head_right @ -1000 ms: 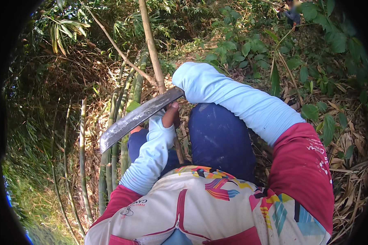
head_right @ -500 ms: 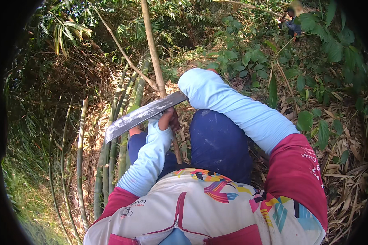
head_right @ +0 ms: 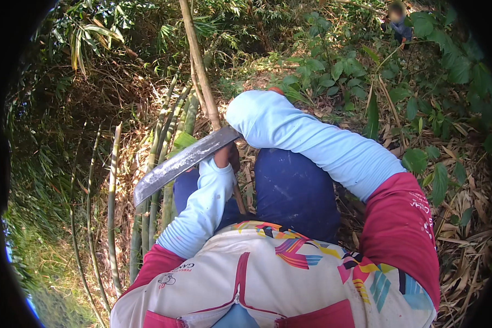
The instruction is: The person sits on the ground in a bamboo grove and uses a machete to chop a bamboo stalk into smaller sections. They repeatedly strike the stalk to sever it and then handle the cut pieces.
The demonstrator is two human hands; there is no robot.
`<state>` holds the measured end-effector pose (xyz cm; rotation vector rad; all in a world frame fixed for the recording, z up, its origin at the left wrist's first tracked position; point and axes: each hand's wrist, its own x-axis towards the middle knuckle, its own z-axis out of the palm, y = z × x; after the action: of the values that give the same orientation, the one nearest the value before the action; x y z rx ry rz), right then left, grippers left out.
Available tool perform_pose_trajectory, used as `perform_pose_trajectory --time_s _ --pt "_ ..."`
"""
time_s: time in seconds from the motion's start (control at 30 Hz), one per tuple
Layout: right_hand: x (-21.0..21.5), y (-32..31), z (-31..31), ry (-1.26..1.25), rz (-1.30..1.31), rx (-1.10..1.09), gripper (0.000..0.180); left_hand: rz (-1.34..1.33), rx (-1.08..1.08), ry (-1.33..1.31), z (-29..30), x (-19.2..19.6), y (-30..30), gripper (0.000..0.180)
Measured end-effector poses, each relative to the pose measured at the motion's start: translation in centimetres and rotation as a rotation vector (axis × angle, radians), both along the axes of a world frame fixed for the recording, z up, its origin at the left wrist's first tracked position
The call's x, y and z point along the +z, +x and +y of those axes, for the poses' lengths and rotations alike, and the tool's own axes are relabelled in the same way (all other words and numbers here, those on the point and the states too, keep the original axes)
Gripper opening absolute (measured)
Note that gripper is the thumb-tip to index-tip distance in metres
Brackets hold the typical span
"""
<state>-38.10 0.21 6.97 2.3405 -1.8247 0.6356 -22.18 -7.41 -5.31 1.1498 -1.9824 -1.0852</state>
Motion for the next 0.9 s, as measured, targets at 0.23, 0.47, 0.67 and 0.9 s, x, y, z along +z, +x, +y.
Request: perform_pose_trajectory --time_s 0.23,0.47,0.67,0.9 --pt "-0.9 0.7 0.3 -0.035 -0.128 0.019 0.017 0.562 0.116 0.478 1.4 0.5 1.1 0.03" --pt "0.5 1.6 1.0 0.269 -0.062 -0.037 0.017 0.299 0.212 0.406 5.1 6.0 1.5 0.028" --pt "0.0 1.4 0.0 0.193 -0.016 -0.023 0.019 0.322 0.007 0.27 5.2 6.2 3.6 0.018" --pt "1.0 1.7 0.2 0.164 0.103 -0.025 0.019 0.357 -0.139 0.425 6.1 7.2 5.4 0.02"
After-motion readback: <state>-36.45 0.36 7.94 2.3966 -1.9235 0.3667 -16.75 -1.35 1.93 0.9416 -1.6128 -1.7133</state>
